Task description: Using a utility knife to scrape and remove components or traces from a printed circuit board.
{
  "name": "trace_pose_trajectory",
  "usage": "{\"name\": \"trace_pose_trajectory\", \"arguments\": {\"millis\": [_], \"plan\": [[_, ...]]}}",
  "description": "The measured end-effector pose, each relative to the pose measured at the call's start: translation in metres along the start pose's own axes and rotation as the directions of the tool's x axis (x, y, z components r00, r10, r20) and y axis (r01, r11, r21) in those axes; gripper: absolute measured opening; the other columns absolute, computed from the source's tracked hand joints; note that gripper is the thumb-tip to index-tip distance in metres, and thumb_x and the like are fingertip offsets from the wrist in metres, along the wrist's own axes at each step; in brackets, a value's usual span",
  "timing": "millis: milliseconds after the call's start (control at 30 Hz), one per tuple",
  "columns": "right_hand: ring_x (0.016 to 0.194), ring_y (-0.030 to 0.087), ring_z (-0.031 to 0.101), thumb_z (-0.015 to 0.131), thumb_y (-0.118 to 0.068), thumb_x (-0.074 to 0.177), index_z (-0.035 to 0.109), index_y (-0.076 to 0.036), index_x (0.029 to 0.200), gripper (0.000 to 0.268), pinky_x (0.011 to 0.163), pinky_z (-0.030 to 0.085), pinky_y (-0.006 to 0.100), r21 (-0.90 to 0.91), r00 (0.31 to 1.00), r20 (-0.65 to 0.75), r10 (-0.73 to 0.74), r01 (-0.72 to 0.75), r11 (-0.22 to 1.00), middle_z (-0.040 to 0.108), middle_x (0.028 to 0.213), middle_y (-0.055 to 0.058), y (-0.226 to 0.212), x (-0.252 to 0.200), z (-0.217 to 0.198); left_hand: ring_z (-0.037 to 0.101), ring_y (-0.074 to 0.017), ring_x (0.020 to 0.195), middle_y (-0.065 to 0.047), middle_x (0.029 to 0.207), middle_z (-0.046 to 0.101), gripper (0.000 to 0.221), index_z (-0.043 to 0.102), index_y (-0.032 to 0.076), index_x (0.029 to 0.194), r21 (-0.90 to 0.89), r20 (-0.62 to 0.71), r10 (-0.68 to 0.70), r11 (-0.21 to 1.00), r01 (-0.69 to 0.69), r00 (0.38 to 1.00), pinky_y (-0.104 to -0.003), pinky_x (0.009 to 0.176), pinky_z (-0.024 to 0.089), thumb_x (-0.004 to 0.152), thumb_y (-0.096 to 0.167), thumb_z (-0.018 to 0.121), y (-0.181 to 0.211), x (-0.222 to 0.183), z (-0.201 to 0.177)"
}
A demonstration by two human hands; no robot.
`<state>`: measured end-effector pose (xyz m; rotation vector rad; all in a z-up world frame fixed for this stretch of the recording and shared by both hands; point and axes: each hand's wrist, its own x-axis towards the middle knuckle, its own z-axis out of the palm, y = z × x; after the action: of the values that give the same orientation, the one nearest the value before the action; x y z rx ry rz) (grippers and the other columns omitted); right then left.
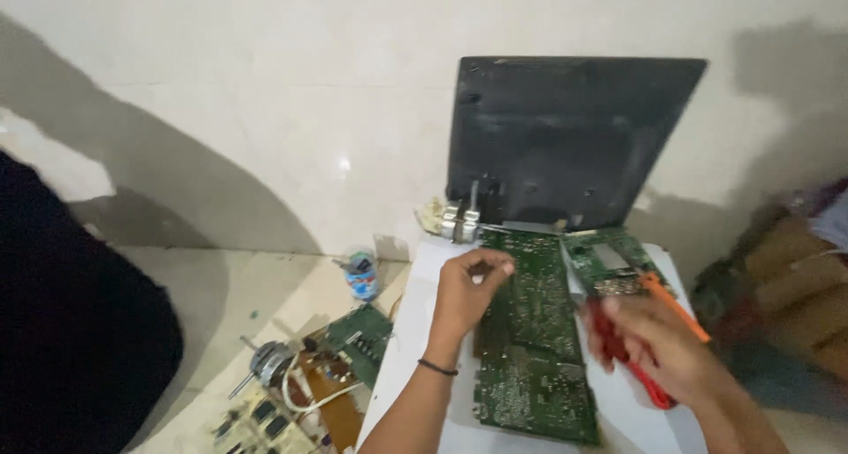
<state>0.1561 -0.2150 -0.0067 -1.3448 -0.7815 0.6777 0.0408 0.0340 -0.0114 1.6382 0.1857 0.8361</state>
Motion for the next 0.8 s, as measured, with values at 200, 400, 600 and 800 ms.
{"name": "trace_pose_trajectory", "arguments": {"millis": [200, 400, 600, 800], "plan": [[0.048, 0.018, 0.052, 0.065, -0.023, 0.094, 0.078, -0.008, 0.105, 0.023, 0.049, 0.039, 0.032, -0.760, 0.894, -0.369, -0.253, -0.134, 0.636, 0.072, 0.063, 0.008, -0.007, 0.008, 0.055, 0.063, -0.0099, 0.067, -0.006, 0.084, 0.079, 0.025, 0.082, 0.003, 0.107, -0.019, -0.334, 0.003, 1.000, -0.010, 0.943, -0.021, 0.065, 0.052, 0.083, 0.009, 0.082, -0.008, 0.022, -0.040], [0.066, 0.020, 0.071, 0.066, -0.036, 0.090, 0.069, -0.017, 0.112, 0.030, 0.062, 0.054, 0.034, -0.917, 0.912, -0.234, -0.337, -0.092, 0.387, 0.076, 0.092, -0.001, 0.037, 0.008, 0.049, 0.053, -0.0127, 0.057, -0.008, 0.069, 0.067, 0.028, 0.080, -0.006, 0.111, 0.084, -0.242, -0.378, 0.909, 0.408, 0.894, -0.023, 0.054, 0.045, 0.089, 0.010, 0.074, -0.024, 0.001, -0.151], [0.062, 0.012, 0.071, 0.062, -0.040, 0.094, 0.068, -0.018, 0.109, 0.027, 0.055, 0.054, 0.029, -0.926, 0.949, -0.255, -0.184, -0.185, 0.328, 0.076, 0.090, -0.003, 0.034, 0.018, 0.050, 0.068, -0.0211, 0.066, -0.011, 0.075, 0.075, 0.037, 0.077, -0.001, 0.079, 0.601, -0.391, -0.561, 0.444, 0.664, 0.730, -0.032, 0.071, 0.059, 0.085, 0.035, 0.074, -0.218, -0.068, -0.253], [0.062, 0.013, 0.068, 0.065, -0.038, 0.090, 0.073, -0.019, 0.107, 0.026, 0.058, 0.052, 0.030, -0.896, 0.938, -0.251, -0.240, -0.132, 0.424, 0.076, 0.086, -0.006, 0.036, 0.017, 0.052, 0.071, -0.0328, 0.071, -0.016, 0.082, 0.078, 0.035, 0.080, 0.006, 0.094, 0.673, -0.373, -0.307, 0.561, 0.483, 0.876, -0.039, 0.069, 0.058, 0.078, 0.035, 0.068, -0.299, -0.047, -0.245]]}}
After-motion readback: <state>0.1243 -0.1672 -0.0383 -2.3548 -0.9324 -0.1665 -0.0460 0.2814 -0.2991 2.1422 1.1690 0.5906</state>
